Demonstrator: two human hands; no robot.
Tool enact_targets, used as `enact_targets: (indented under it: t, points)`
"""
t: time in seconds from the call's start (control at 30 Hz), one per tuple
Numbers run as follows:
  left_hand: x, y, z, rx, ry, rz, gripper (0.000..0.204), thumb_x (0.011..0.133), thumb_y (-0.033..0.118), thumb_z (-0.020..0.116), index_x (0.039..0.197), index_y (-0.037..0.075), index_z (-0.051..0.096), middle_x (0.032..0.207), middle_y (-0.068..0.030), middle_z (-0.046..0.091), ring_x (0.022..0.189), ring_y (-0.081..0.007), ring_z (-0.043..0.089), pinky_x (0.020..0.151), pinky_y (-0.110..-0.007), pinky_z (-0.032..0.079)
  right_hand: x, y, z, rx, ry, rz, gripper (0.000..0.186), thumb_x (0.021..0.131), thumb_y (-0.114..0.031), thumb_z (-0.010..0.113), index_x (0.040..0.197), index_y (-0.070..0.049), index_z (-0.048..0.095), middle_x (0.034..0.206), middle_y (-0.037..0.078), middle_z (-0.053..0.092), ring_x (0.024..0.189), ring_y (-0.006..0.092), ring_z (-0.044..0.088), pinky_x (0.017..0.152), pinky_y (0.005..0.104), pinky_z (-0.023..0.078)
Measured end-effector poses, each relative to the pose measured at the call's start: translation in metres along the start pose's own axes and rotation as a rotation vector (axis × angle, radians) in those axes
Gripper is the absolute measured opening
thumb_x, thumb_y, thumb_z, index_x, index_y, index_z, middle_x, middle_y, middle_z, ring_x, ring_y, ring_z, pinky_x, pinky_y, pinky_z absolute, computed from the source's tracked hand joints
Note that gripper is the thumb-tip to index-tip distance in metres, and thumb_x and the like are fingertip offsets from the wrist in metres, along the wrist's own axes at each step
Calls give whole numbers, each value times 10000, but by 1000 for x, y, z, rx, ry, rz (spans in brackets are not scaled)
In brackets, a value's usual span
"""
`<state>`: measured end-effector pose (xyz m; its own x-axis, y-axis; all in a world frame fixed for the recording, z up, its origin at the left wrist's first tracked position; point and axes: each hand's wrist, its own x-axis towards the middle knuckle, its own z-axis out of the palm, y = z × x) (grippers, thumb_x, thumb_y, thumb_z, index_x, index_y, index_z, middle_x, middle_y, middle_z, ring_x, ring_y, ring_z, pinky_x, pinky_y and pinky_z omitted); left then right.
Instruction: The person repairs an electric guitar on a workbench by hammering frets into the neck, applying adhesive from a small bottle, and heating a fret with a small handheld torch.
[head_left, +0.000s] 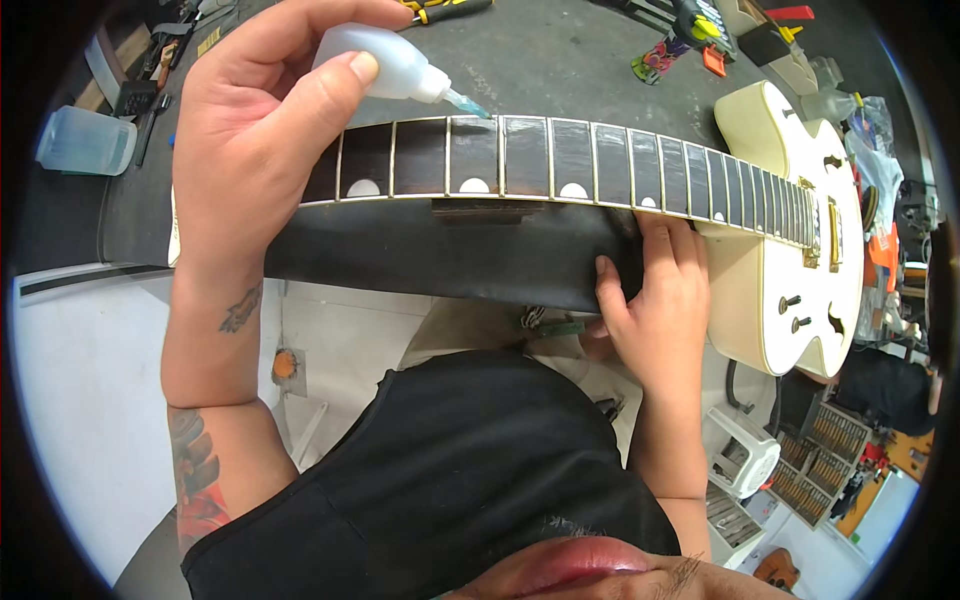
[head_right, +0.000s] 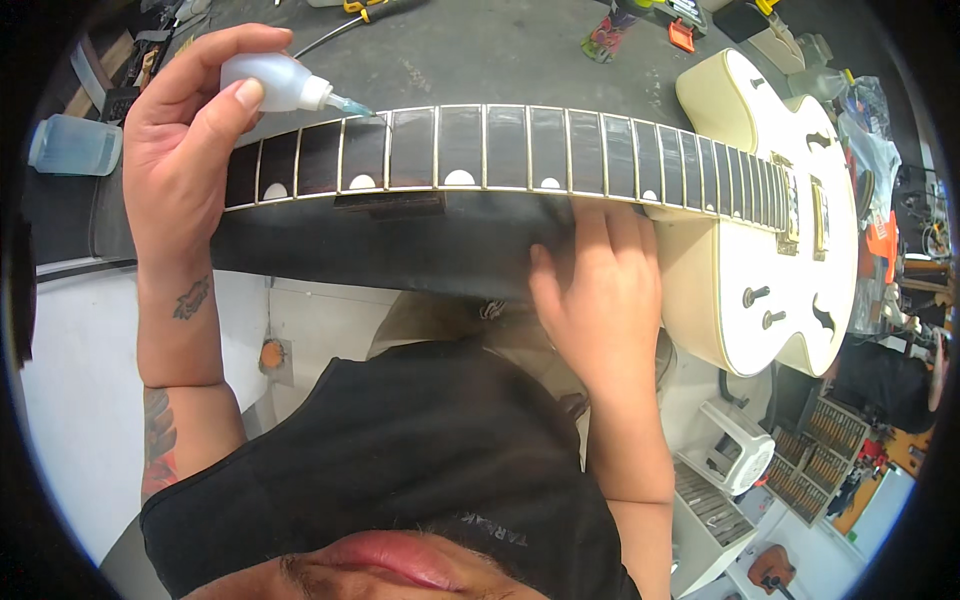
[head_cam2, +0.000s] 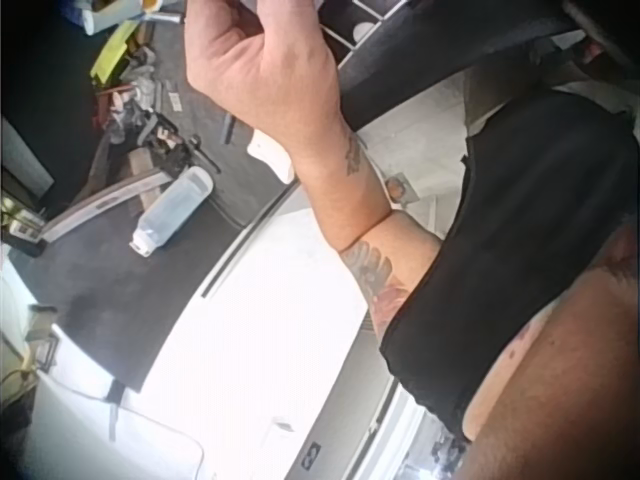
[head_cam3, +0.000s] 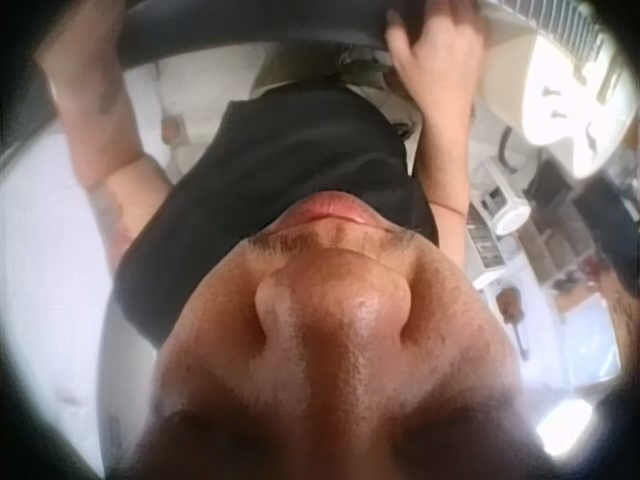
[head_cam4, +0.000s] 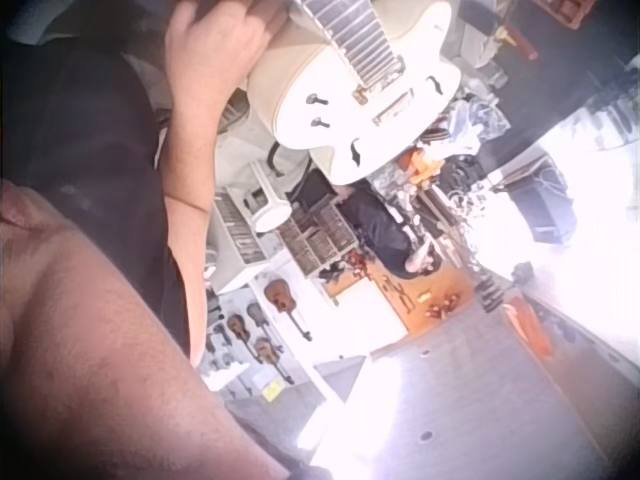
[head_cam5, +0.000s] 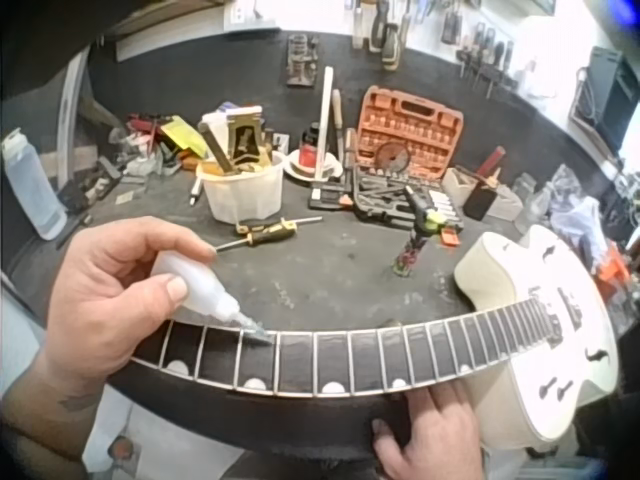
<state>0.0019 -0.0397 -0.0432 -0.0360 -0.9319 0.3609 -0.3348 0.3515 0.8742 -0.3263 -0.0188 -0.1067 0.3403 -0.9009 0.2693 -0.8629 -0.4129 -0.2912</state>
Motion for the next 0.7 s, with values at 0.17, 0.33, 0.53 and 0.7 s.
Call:
enact_targets:
  t: [0.17, 0.33, 0.53, 0.7]
  points:
    - [1, 2, 6, 29, 50, -9, 307, 986, 93, 638, 1266, -17, 696, 1114, -53, 715, 963, -72, 621, 851, -215, 473, 0, -1, 0, 2, 2, 10, 458, 792, -145, 775, 1199, 13, 636, 1061, 190, 621, 1023, 406, 593, 882, 498, 502]
    - [1, -1, 4, 48, 78, -24, 303, 1003, 113, 634, 1272, -12, 696, 1098, -52, 698, 925, -82, 593, 854, -226, 480, 0, -1, -1, 4, 12, 2, 465, 789, -147, 778, 1201, 15, 634, 1058, 185, 621, 1018, 403, 596, 880, 494, 506]
    - [4, -11, -9, -337, 223, -113, 384, 1021, 116, 586, 1358, -67, 599, 1185, -137, 637, 923, -133, 568, 885, -276, 491, 1, -3, -2, -1, -6, 19, 460, 800, -150, 771, 1209, 8, 631, 1065, 186, 621, 1029, 408, 596, 886, 499, 505]
    - [8, -3, -34, -598, 274, -155, 419, 1000, 77, 572, 1375, -107, 552, 1166, -156, 640, 909, -139, 588, 853, -288, 500, -2, 1, -1, -16, 15, 31, 460, 806, -150, 768, 1215, 8, 627, 1071, 192, 620, 1032, 412, 596, 886, 504, 503]
